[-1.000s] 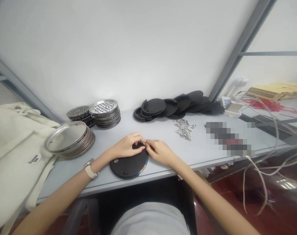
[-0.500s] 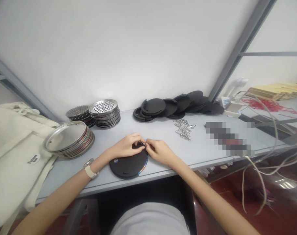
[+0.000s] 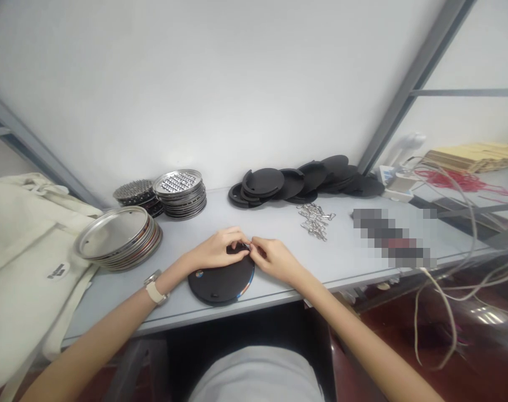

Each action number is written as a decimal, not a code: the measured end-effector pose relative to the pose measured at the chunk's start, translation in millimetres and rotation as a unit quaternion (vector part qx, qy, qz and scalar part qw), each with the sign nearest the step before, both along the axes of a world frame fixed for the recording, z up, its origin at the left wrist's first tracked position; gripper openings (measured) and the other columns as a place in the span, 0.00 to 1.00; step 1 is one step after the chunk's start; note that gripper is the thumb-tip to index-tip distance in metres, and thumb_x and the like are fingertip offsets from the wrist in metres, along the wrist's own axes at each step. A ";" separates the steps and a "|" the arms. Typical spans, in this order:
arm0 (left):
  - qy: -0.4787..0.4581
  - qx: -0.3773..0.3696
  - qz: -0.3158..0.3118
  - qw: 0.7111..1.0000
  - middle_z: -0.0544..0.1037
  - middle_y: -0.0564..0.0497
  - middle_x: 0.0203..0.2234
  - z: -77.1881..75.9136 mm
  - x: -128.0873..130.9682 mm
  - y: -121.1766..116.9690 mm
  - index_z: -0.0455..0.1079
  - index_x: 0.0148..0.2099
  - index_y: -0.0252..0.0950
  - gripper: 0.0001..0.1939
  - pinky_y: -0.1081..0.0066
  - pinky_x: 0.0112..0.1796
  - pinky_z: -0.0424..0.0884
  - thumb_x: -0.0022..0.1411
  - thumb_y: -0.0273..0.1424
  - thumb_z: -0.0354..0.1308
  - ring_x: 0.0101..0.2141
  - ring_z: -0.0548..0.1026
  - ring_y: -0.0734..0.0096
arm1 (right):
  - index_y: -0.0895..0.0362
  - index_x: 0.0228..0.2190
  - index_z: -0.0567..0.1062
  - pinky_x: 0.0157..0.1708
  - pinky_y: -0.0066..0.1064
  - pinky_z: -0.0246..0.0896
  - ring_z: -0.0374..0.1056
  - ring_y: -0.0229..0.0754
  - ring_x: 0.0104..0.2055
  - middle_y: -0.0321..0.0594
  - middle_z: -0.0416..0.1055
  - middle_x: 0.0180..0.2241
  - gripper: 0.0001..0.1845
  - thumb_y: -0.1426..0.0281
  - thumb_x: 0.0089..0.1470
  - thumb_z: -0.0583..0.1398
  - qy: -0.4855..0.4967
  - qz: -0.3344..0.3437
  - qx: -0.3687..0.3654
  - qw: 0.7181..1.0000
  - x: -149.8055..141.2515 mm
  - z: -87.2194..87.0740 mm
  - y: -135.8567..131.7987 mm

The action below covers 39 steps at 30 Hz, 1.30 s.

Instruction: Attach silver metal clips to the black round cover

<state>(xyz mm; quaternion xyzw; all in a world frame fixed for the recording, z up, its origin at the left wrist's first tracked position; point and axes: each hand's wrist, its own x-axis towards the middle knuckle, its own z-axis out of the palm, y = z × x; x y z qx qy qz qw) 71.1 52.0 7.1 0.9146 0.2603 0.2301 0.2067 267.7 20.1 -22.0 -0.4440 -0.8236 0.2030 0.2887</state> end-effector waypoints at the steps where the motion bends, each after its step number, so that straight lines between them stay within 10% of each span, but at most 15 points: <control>1: 0.000 0.000 0.000 1.000 0.66 0.52 0.29 -0.2 0.0 0.1 0.68 0.40 0.36 0.06 0.73 0.34 0.65 0.60 0.29 0.54 0.30 0.66 0.74 | 0.56 0.25 0.64 0.22 0.25 0.47 0.54 0.33 0.19 0.31 0.60 0.19 0.12 0.69 0.58 0.49 0.001 0.000 0.000 1.000 0.0 -0.1 0.0; 27: 0.011 0.033 0.020 0.999 0.68 0.52 0.30 -1.2 0.3 -1.0 0.68 0.39 0.35 0.06 0.74 0.33 0.65 0.59 0.31 0.55 0.31 0.67 0.74 | 0.57 0.27 0.68 0.28 0.26 0.51 0.60 0.36 0.24 0.37 0.67 0.23 0.16 0.68 0.62 0.46 -0.047 0.030 -0.022 0.998 3.7 0.8 3.6; 39: -0.031 -0.077 0.017 0.996 0.69 0.53 0.34 -1.5 -0.1 -1.5 0.55 0.45 0.39 0.17 0.74 0.32 0.66 0.55 0.29 0.57 0.30 0.68 0.75 | 0.57 0.26 0.67 0.25 0.25 0.48 0.56 0.34 0.21 0.34 0.65 0.21 0.15 0.69 0.60 0.47 -0.051 0.020 -0.014 0.998 1.9 0.8 3.1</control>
